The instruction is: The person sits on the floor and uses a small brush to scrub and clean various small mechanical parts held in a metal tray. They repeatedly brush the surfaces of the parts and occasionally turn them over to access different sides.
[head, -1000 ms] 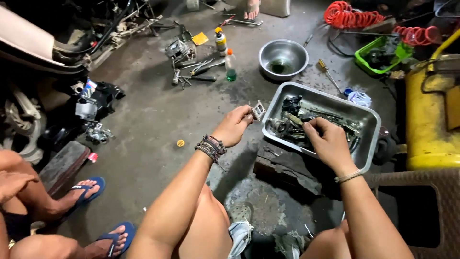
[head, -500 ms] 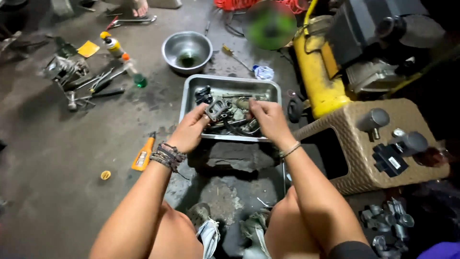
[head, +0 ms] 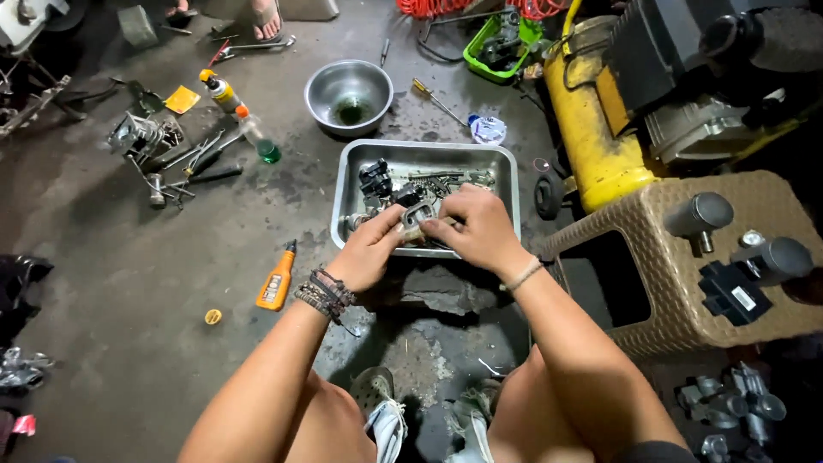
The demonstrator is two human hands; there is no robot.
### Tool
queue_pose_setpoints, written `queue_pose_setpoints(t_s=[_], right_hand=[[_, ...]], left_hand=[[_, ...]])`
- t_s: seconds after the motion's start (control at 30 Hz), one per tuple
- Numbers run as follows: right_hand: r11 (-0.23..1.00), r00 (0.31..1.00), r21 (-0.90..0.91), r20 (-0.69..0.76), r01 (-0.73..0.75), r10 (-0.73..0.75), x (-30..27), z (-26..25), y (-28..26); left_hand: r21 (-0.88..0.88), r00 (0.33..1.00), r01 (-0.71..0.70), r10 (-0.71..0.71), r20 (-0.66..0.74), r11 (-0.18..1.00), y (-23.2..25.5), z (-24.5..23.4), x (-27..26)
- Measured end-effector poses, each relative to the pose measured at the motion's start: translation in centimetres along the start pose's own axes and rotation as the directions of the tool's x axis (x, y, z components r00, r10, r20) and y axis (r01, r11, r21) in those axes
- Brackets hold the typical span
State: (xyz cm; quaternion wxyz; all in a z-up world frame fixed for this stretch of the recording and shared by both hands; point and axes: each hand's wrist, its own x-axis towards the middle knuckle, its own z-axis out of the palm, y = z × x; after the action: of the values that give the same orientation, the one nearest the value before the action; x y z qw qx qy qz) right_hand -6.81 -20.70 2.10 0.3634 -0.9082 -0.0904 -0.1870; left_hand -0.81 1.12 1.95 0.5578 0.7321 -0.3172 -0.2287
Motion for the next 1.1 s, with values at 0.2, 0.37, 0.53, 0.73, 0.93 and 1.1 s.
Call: queue_pose_setpoints(t_s=[0.2, 0.37, 0.53, 0.73, 0.93, 1.1], right_hand=[[0.98, 0.975, -0.058, -0.13, -0.191, 0.182, -0.2, -2.2, 4.7], [0.999, 0.997, 0.012, -0.059, -0.045, 0.045, 0.0, 0.5, 1.9], [0.985, 0.986, -0.091, -0.092, -0.148, 0.14, 0.5, -1.1, 2.4], [0.99, 0.992, 0.065, -0.035, -0.123, 0.125, 0.1, 0.4, 1.0], [0.965, 0.953, 0.029, -0.149, -0.262, 0.263, 0.1, -2.0, 2.8], [0.945, 0.964, 0.211, -0.04, -0.249, 0.263, 0.2, 0.9, 4.8]], left_hand=[[0.031, 0.999, 0.0, -0.002, 0.053, 1.0, 0.0, -0.3, -0.4], [0.064, 0.997, -0.028, 0.023, 0.076, 0.998, 1.4, 0.3, -0.4], [0.071, 1.0, 0.0, -0.003, 0.03, 0.997, -0.3, -0.6, -0.8], [0.081, 0.994, -0.106, 0.103, 0.042, 0.991, -0.9, -0.1, -0.9], [0.037, 0.989, -0.149, 0.149, -0.02, 0.988, -0.8, -0.6, -0.8], [0.102, 0.959, -0.273, 0.279, -0.052, 0.957, 0.3, 0.6, -0.7]])
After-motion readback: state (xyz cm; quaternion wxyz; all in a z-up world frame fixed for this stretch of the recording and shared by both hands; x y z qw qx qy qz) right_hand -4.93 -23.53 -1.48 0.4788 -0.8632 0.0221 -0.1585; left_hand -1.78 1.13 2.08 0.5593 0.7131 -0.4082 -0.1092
